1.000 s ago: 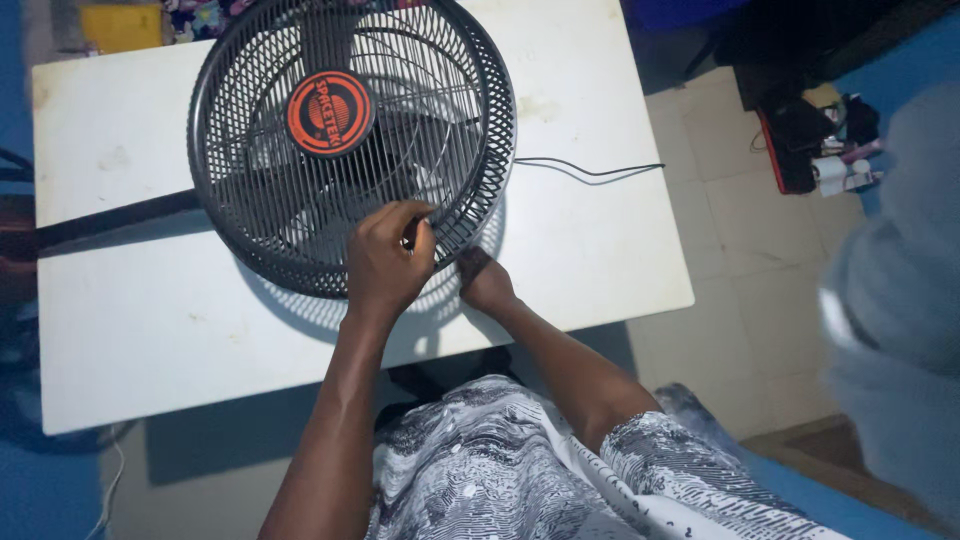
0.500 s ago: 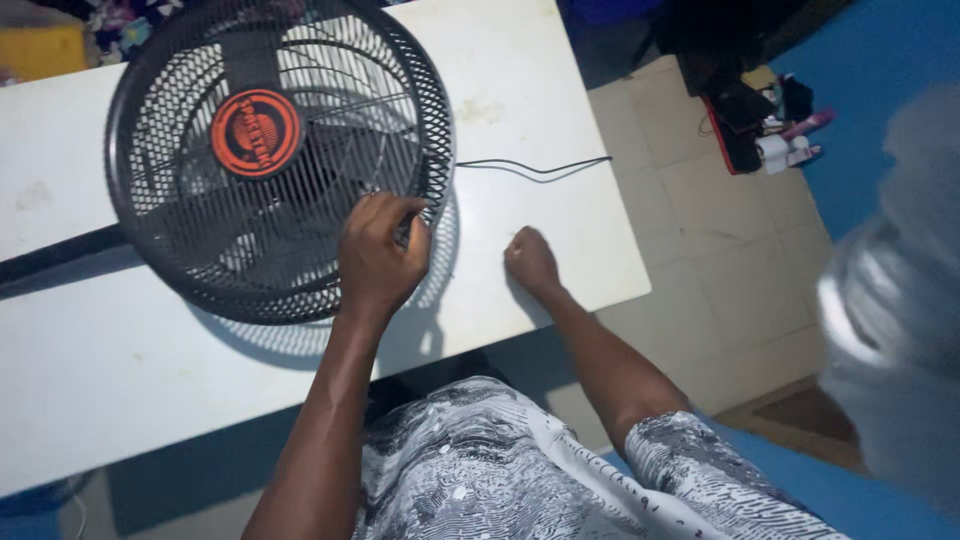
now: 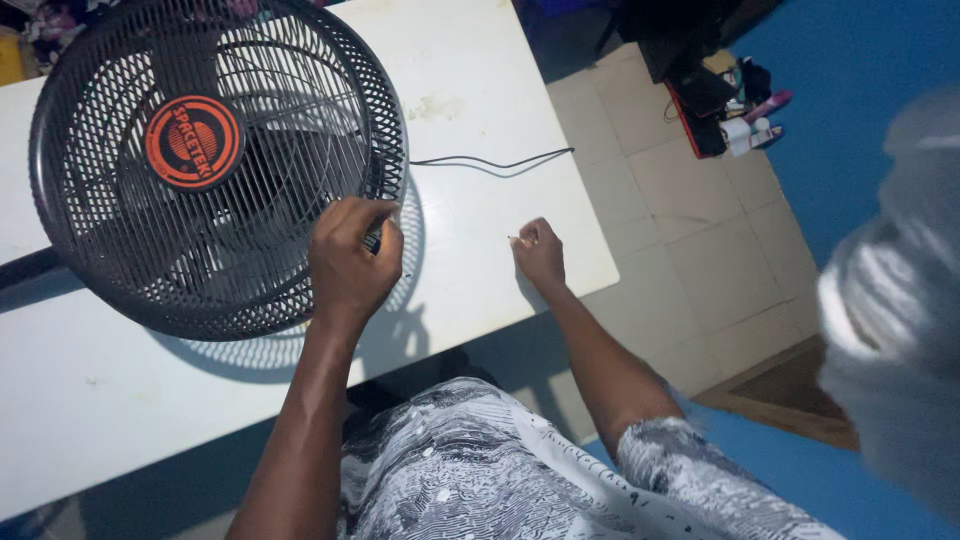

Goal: The person uses a yellow-handled screwdriver to tighten screws on the front grille of a black electric fan placed on a white table. The person repeatedly adjusts the fan's position and works on different screws around the grille's perimeter.

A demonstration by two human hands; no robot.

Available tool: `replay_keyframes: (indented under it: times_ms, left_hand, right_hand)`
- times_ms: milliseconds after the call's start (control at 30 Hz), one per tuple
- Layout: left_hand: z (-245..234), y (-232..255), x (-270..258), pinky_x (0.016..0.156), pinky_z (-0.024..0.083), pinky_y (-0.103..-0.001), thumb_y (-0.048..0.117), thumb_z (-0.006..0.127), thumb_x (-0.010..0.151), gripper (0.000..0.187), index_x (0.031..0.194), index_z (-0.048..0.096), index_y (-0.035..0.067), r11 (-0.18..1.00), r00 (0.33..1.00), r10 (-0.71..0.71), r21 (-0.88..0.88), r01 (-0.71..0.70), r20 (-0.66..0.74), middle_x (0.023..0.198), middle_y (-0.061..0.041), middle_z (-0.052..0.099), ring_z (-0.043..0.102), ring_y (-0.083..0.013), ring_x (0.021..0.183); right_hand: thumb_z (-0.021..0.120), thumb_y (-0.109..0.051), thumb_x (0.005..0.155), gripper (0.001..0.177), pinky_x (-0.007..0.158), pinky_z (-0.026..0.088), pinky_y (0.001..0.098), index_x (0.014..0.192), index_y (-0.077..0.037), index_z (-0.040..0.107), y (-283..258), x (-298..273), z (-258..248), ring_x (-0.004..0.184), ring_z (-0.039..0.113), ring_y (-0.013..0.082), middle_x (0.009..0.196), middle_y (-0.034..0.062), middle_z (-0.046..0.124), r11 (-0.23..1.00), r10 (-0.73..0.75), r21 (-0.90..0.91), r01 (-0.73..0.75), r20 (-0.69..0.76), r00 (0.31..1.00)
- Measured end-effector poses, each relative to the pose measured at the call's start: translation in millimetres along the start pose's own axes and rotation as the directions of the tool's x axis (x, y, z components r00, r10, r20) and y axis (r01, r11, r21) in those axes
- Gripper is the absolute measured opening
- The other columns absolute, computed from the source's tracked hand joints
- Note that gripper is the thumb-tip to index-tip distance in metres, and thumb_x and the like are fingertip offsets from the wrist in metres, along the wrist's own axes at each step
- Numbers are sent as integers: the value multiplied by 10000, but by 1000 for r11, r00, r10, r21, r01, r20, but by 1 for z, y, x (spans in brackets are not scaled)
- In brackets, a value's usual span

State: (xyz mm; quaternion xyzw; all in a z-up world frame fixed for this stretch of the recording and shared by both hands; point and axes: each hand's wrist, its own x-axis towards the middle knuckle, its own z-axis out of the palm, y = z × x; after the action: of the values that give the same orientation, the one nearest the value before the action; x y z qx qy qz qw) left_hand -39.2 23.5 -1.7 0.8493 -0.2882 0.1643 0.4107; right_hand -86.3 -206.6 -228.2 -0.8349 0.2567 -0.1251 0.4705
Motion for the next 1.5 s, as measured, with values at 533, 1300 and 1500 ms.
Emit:
replay_keyframes:
  times_ms: [533,1300,1500]
  left_hand:
    - [-21,-8,-2,676,429,-366,12,563,712,116,824,596,8,999,999,-15,-35,16,28,752,-123,563,551,-274,720]
    - [-12,-2,-3,681,435,-365,11,541,692,150,826,609,7,997,994,-36,-62,43,105,758,-119,576,567,-261,707]
    - [-14,1,-5,674,432,-369,4,556,701,119,808,608,6,999,996,-12,-40,15,83,743,-125,574,563,-267,696]
  right_hand:
    - [634,-79,652,201,678,424,420,797,-19,509,-78,-50,98,790,517,345,814,170,493,962,-233,-50,269,365,902]
    - [512,-134,672,213,711,427,431,826,14,521,-56,-42,126,805,513,386,830,231,525,938,-233,-124,323,463,855]
    - [498,-48,760,54,669,454,380,785,-13,530,-8,-27,128,730,562,291,755,176,584,982,-188,37,186,299,935]
